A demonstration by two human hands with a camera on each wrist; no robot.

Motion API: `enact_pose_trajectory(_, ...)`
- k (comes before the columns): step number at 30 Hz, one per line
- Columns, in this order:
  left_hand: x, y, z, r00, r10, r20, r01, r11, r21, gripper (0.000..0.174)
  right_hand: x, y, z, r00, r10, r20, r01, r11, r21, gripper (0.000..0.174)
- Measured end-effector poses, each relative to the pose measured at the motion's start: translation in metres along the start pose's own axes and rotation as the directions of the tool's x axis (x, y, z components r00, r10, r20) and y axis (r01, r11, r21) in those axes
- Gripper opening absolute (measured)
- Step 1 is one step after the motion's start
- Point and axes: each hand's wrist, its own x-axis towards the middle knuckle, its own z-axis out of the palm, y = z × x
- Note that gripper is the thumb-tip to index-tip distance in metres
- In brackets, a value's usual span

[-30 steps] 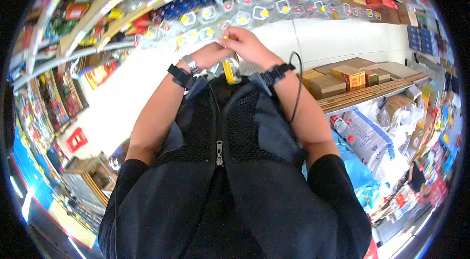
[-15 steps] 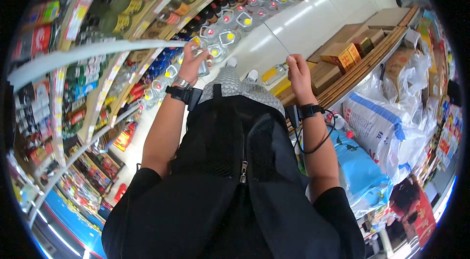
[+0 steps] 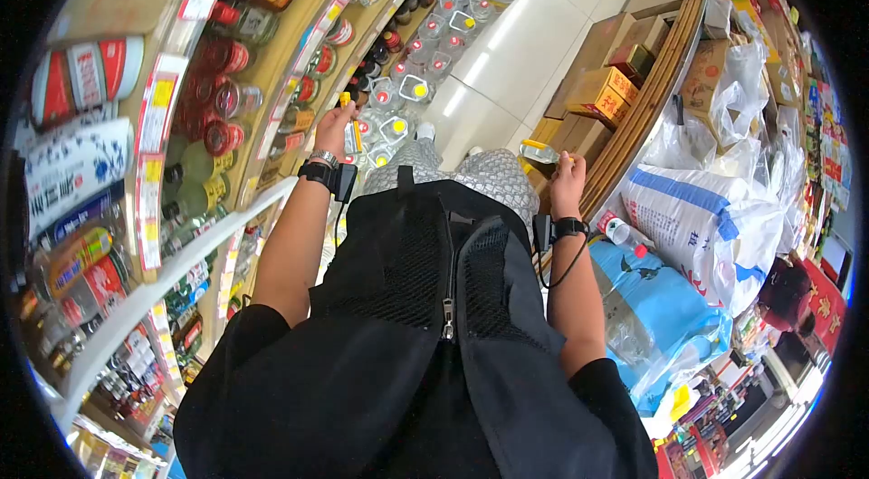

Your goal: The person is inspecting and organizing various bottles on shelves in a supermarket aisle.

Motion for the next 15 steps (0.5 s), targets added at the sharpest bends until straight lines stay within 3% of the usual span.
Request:
enact_pose_trajectory(3, 0.028, 0.021, 0.011, 0.997, 0.067, -0.026, -0.065, 0.996, 0.068, 0.037, 0.01, -0.004, 0.0, 0.998, 0.053, -0.029, -0.05, 0.994, 0.101, 0.02)
enact_pose_trajectory(6, 0.051, 0.027, 0.019, 0.96, 0.257, -0.109, -0.197, 0.9, 0.39, 0.042, 0.03, 0.013, -0.008, 0.998, 0.047, -0.04, -0.045, 0.998, 0.053, 0.021)
enact_pose_trajectory(9, 0.087, 0.013, 0.026, 0.949, 0.308, -0.071, -0.255, 0.878, 0.405, 0.044, 0.064, 0.021, -0.023, 0.996, 0.088, -0.027, -0.085, 0.993, 0.078, 0.022)
enact_pose_trajectory(11, 0.074, 0.035, 0.045, 0.948, 0.313, -0.055, -0.25, 0.841, 0.48, 0.046, 0.09, 0.031, -0.042, 0.999, 0.054, -0.001, -0.054, 0.998, 0.027, 0.022)
enact_pose_trajectory(13, 0.082, 0.05, 0.058, 0.79, 0.613, -0.021, -0.302, 0.42, 0.856, 0.033, 0.109, 0.024, -0.053, 0.997, 0.077, -0.002, -0.077, 0.997, 0.029, 0.021)
enact_pose_trajectory(14, 0.081, 0.054, 0.064, 0.846, 0.529, -0.065, -0.265, 0.524, 0.809, 0.026, 0.121, 0.021, -0.056, 0.995, 0.095, -0.011, -0.095, 0.995, 0.026, 0.021)
enact_pose_trajectory(15, 0.083, 0.063, 0.073, 0.843, 0.534, -0.068, -0.263, 0.519, 0.813, 0.026, 0.132, 0.017, -0.06, 0.995, 0.096, -0.004, -0.096, 0.995, 0.032, 0.021)
